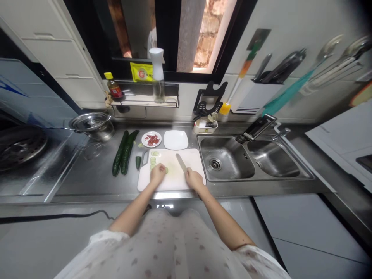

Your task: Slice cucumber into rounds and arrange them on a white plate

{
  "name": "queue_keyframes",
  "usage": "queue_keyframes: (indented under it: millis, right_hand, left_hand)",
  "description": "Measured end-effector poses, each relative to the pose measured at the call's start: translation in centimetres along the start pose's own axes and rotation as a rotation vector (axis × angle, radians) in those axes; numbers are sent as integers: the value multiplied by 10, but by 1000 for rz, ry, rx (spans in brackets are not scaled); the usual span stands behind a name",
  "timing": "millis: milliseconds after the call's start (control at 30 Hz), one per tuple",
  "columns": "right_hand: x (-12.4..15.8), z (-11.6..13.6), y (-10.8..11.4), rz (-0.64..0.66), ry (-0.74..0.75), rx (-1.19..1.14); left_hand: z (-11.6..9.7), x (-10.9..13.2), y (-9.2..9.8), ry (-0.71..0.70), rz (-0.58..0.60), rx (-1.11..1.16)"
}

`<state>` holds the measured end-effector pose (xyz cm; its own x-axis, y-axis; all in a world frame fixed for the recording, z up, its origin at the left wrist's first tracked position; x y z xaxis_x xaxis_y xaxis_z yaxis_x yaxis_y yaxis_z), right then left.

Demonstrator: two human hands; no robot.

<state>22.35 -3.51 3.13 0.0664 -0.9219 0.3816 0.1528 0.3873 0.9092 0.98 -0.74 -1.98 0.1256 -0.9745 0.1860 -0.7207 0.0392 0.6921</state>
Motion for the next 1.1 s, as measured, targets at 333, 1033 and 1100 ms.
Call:
queue_keyframes:
  millis: [333, 1033, 1100]
  right_hand:
    - [0, 3, -2, 13, 32, 16]
    - [-5, 4, -3, 32, 61, 32]
    - [-6, 4, -3, 30, 68, 33]
  left_hand:
    - [51, 14, 40, 134, -137, 44]
    - [57, 9, 45, 58, -220, -189]
    - [52, 3, 45, 42, -222, -194]
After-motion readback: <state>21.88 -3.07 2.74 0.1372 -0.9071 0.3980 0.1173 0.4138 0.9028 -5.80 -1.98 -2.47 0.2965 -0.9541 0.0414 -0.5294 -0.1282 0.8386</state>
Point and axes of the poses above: each hand's wrist, its own x-axis away from the middle knuckle, its own y-axis out of the back of the hand, z = x × y, the point moved 4 cm from there along -x, towards the middle knuckle, and after that the axes turned 2 degrees about z, right-handed, at the moved point
